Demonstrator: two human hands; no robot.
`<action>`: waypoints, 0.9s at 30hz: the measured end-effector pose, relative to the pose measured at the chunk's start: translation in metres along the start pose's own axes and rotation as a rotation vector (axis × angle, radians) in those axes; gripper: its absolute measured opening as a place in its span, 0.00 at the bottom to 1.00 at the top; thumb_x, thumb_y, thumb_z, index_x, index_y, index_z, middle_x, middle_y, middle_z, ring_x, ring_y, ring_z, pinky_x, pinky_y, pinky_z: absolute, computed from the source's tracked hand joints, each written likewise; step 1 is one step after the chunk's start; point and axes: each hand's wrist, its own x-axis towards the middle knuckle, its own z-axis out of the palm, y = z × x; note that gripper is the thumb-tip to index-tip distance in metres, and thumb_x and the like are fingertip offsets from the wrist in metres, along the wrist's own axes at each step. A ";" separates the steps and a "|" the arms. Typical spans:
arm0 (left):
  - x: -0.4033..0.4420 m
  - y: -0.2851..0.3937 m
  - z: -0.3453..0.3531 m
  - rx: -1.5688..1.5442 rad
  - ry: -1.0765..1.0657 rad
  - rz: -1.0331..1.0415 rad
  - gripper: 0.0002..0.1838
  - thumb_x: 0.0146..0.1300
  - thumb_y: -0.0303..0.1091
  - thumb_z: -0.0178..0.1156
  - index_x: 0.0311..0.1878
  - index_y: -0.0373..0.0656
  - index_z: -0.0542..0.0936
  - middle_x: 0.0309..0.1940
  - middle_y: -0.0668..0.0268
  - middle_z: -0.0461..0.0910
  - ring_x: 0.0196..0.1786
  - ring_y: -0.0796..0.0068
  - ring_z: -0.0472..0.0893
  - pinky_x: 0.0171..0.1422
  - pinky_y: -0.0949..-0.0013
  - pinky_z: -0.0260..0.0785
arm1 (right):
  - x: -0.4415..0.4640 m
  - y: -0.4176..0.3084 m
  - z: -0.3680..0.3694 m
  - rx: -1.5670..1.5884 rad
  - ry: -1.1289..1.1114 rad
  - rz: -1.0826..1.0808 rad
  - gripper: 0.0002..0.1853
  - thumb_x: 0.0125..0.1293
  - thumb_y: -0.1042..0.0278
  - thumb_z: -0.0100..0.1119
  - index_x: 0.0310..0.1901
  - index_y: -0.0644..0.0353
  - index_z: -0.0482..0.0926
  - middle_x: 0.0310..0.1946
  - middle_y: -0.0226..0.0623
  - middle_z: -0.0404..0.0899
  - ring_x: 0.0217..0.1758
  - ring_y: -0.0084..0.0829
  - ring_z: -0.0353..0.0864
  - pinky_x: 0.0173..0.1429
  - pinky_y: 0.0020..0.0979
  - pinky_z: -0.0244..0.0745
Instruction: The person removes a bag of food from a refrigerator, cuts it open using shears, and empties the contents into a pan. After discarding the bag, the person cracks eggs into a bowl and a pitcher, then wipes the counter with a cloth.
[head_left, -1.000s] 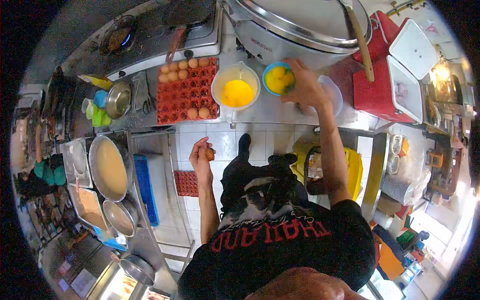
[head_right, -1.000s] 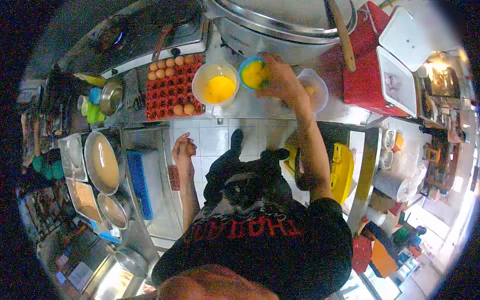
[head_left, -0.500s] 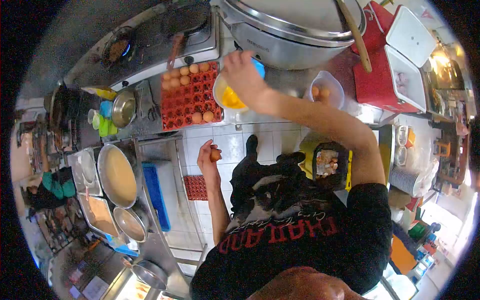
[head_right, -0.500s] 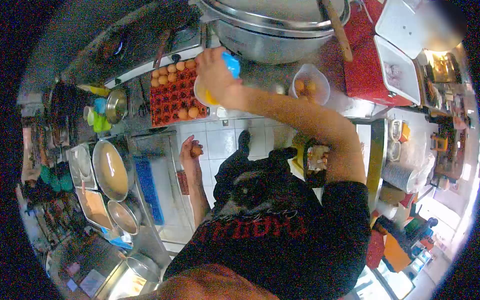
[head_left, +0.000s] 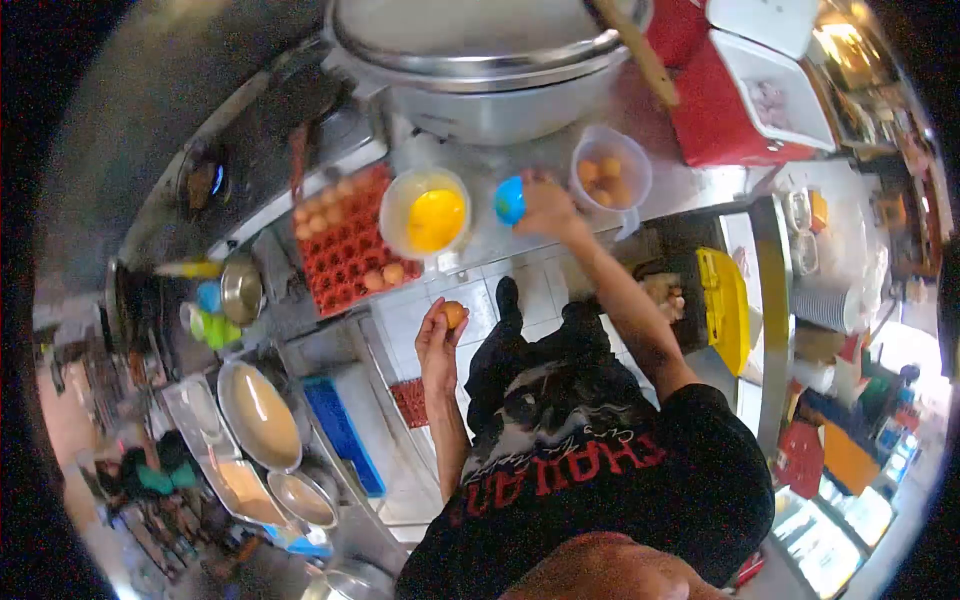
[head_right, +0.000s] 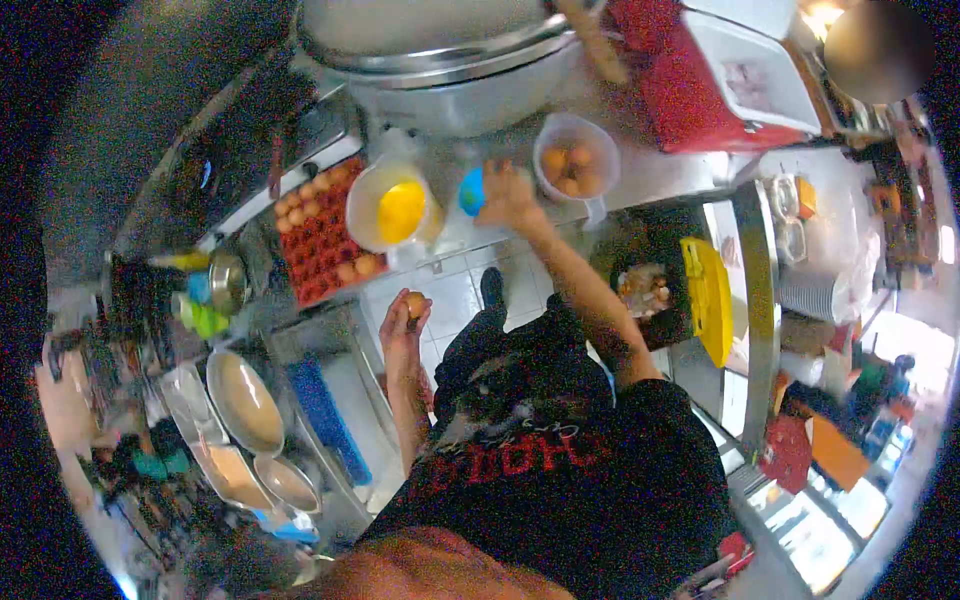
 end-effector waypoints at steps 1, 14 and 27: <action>0.005 -0.001 0.007 0.005 -0.035 -0.010 0.25 0.72 0.38 0.55 0.65 0.31 0.66 0.55 0.54 0.74 0.56 0.58 0.79 0.65 0.60 0.72 | 0.001 0.012 0.023 0.078 -0.055 0.035 0.55 0.32 0.51 0.76 0.64 0.69 0.63 0.59 0.61 0.71 0.62 0.53 0.73 0.61 0.43 0.73; 0.043 0.003 0.080 -0.147 -0.262 -0.100 0.26 0.66 0.25 0.51 0.66 0.26 0.63 0.58 0.47 0.72 0.59 0.48 0.77 0.66 0.58 0.72 | -0.029 0.087 -0.054 0.102 0.408 0.143 0.14 0.56 0.59 0.62 0.40 0.59 0.82 0.40 0.46 0.83 0.42 0.52 0.82 0.48 0.50 0.76; 0.051 -0.009 0.089 -0.138 -0.339 -0.080 0.26 0.66 0.30 0.54 0.64 0.25 0.65 0.59 0.49 0.73 0.60 0.50 0.76 0.67 0.56 0.71 | 0.027 0.117 -0.049 -0.420 0.054 -0.039 0.08 0.48 0.63 0.62 0.27 0.57 0.84 0.31 0.49 0.84 0.37 0.47 0.85 0.38 0.47 0.79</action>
